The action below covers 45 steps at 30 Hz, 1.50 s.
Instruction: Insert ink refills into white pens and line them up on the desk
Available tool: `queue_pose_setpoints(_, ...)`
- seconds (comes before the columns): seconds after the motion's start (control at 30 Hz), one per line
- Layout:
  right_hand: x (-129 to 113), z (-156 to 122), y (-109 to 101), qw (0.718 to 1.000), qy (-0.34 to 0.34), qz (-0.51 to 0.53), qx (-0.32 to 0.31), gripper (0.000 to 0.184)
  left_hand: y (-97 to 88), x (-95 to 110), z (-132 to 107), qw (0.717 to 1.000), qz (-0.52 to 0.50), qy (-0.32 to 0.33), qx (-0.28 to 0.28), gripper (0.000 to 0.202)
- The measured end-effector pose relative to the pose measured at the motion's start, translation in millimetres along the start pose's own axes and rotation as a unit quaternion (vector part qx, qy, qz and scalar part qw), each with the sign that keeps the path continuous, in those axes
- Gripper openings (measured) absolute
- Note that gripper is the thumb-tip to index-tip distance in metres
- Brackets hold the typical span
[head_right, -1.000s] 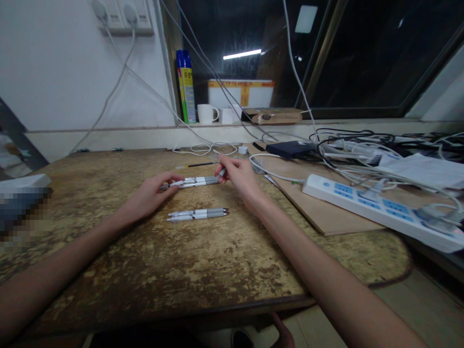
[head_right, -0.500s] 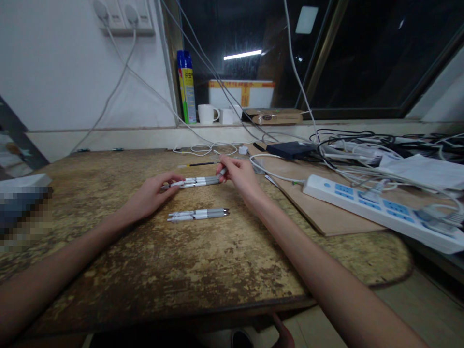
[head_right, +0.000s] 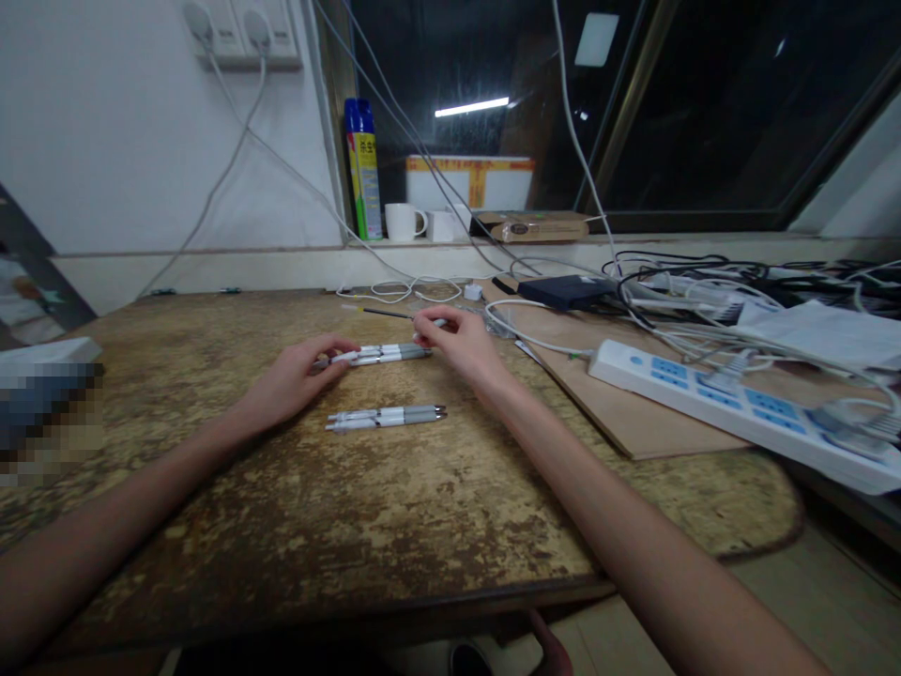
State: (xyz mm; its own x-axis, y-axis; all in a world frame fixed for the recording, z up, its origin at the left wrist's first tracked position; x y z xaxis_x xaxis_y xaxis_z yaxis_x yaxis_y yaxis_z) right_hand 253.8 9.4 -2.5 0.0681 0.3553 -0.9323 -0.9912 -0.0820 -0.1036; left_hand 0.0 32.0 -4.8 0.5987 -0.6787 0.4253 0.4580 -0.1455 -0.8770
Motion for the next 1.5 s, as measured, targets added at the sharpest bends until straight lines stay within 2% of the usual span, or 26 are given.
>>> queue_pose_setpoints(0.2,-1.1,1.1,-3.2,0.999,-0.006,-0.019,0.028,0.028,0.4,0.7,0.3,1.000,-0.002,0.002,-0.003,0.028)
queue_pose_setpoints(0.53,-5.7,-1.0,-2.4,0.998,-0.003,-0.042,0.036,0.029,-0.6,1.7,0.4,1.000,0.006,-0.001,-0.004,0.028)
queue_pose_setpoints(1.13,-3.3,-0.9,-4.2,0.997,-0.010,-0.073,0.025,0.033,0.2,1.3,1.0,1.000,0.003,0.007,-0.005,0.026)
queue_pose_setpoints(1.5,-4.7,-1.3,-1.1,0.999,-0.002,-0.045,0.006,0.033,0.0,-0.8,0.5,1.000,0.004,0.007,-0.005,0.027)
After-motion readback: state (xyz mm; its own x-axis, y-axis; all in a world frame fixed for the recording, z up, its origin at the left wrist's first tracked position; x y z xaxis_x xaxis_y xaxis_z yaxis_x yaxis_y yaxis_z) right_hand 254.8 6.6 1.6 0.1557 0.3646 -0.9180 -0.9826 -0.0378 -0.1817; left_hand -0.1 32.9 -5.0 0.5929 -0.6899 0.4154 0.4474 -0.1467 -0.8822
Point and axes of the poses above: each hand's wrist, its own z-axis towards the middle knuckle, its own y-axis out of the palm, x = y × z, the point moved 2 cm from there along z, towards the middle knuckle, and after that the axes turned 12 degrees about -x, right-handed, at the moved point
